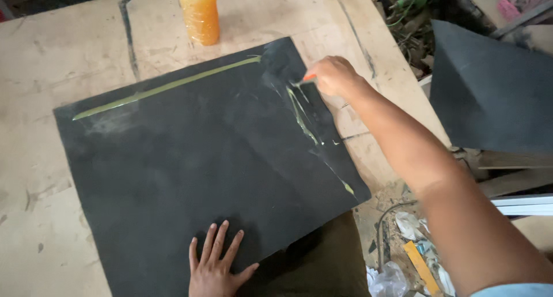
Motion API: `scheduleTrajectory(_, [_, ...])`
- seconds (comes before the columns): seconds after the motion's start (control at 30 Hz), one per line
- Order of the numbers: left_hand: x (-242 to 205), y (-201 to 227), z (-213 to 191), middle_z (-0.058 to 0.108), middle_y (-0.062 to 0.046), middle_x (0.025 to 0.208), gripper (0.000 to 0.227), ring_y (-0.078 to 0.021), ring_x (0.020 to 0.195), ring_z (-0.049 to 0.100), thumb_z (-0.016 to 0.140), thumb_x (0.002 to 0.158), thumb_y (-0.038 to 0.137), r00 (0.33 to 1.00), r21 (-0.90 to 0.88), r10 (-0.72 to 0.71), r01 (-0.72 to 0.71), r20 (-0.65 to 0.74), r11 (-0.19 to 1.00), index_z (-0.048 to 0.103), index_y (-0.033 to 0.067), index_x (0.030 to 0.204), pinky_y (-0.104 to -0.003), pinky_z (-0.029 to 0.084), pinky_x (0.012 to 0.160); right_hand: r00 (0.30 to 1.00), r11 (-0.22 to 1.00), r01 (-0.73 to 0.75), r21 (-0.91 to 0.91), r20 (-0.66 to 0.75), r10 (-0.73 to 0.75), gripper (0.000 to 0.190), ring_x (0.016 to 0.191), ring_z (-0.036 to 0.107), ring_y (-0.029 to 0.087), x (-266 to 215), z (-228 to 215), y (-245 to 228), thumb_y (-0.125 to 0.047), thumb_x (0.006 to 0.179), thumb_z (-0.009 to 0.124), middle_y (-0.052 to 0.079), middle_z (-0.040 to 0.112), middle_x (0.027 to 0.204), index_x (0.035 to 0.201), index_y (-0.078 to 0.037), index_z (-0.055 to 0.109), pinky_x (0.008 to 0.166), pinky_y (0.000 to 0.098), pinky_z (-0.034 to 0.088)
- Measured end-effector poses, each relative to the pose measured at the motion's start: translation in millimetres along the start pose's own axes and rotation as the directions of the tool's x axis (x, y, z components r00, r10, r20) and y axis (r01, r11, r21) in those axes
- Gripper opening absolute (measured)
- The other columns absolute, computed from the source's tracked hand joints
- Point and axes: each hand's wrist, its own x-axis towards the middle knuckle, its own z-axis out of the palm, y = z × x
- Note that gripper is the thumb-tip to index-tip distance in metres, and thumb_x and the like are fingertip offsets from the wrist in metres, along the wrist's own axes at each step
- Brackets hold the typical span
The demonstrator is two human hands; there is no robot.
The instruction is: The person applies a liquid adhesive from a bottle onto a black foam sheet and then uses a small scraper by hand to spread the adhesive across the surface.
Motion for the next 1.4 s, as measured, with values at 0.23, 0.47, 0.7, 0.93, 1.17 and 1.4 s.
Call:
scheduleTrajectory(0.23, [0.0,-1.2,6.3,0.046,0.003,0.167,0.091,-0.0212,0.155,0.042,0.060,0.076,0.091,0.999,0.041,0.019,-0.018,-0.041,0.999,0.052,0.0437,0.153,-0.059,0.038,0.120,0.990,0.999,0.046,0.025,0.131,-0.049,0.063,0.119,0.070,0.035,-57.8,-7.4,7.5,0.002,0.082,0.051,0.004,0.075,0.132,0.126,-0.033,0.079,0.095,0.0441,0.055])
scheduleTrajectory(0.47, [-3.7,-2.5,9.3,0.047,0.002,0.166,0.090,-0.0225,0.156,0.043,0.064,0.074,0.089,0.997,0.012,0.020,-0.019,-0.072,1.000,0.055,0.0421,0.150,-0.060,0.034,0.123,0.994,0.985,-0.054,0.161,0.101,0.038,0.053,0.113,0.073,0.029,-55.2,-69.6,-47.3,0.005,0.100,0.049,0.003,0.072,0.139,0.131,-0.028,0.075,0.092,0.0456,0.059])
scheduleTrajectory(0.7, [0.8,1.3,2.4,0.044,0.003,0.168,0.088,-0.0227,0.156,0.041,0.061,0.077,0.089,1.000,0.025,-0.003,0.003,-0.007,1.000,0.053,0.0435,0.152,-0.060,0.034,0.123,0.992,0.986,0.126,0.110,-0.037,-0.122,0.065,0.101,0.072,0.044,-8.8,-30.0,-70.6,0.007,0.084,0.053,0.012,0.076,0.123,0.128,-0.034,0.078,0.080,0.0531,0.057])
scheduleTrajectory(0.93, [5.0,4.1,-5.7,0.050,0.004,0.164,0.081,-0.0231,0.155,0.044,0.067,0.076,0.082,0.999,-0.032,-0.033,0.031,-0.037,0.999,0.059,0.0402,0.145,-0.063,0.035,0.123,0.975,0.979,0.081,0.189,0.190,-0.117,0.052,0.122,0.072,0.023,-100.9,-30.0,-80.2,0.009,0.097,0.055,0.001,0.072,0.136,0.133,-0.024,0.074,0.112,0.0420,0.054])
scheduleTrajectory(1.17, [6.3,2.4,-16.9,0.054,-0.002,0.162,0.076,-0.0288,0.151,0.049,0.072,0.077,0.075,0.998,-0.058,0.026,-0.030,-0.063,0.998,0.065,0.0342,0.141,-0.065,0.038,0.118,0.965,0.994,0.023,0.109,0.258,-0.051,0.063,0.110,0.071,0.039,-213.5,18.6,-74.2,0.005,0.087,0.050,0.013,0.075,0.125,0.133,-0.030,0.075,0.087,0.0506,0.057])
scheduleTrajectory(1.4, [4.6,1.8,-16.0,0.055,-0.004,0.161,0.076,-0.0295,0.151,0.050,0.066,0.081,0.078,0.998,-0.025,0.045,-0.046,-0.046,0.999,0.067,0.0337,0.142,-0.065,0.039,0.119,0.985,0.985,0.042,0.170,0.160,-0.069,0.058,0.112,0.073,0.032,-303.1,73.3,-71.1,0.007,0.086,0.054,0.001,0.074,0.133,0.130,-0.024,0.077,0.089,0.0508,0.060])
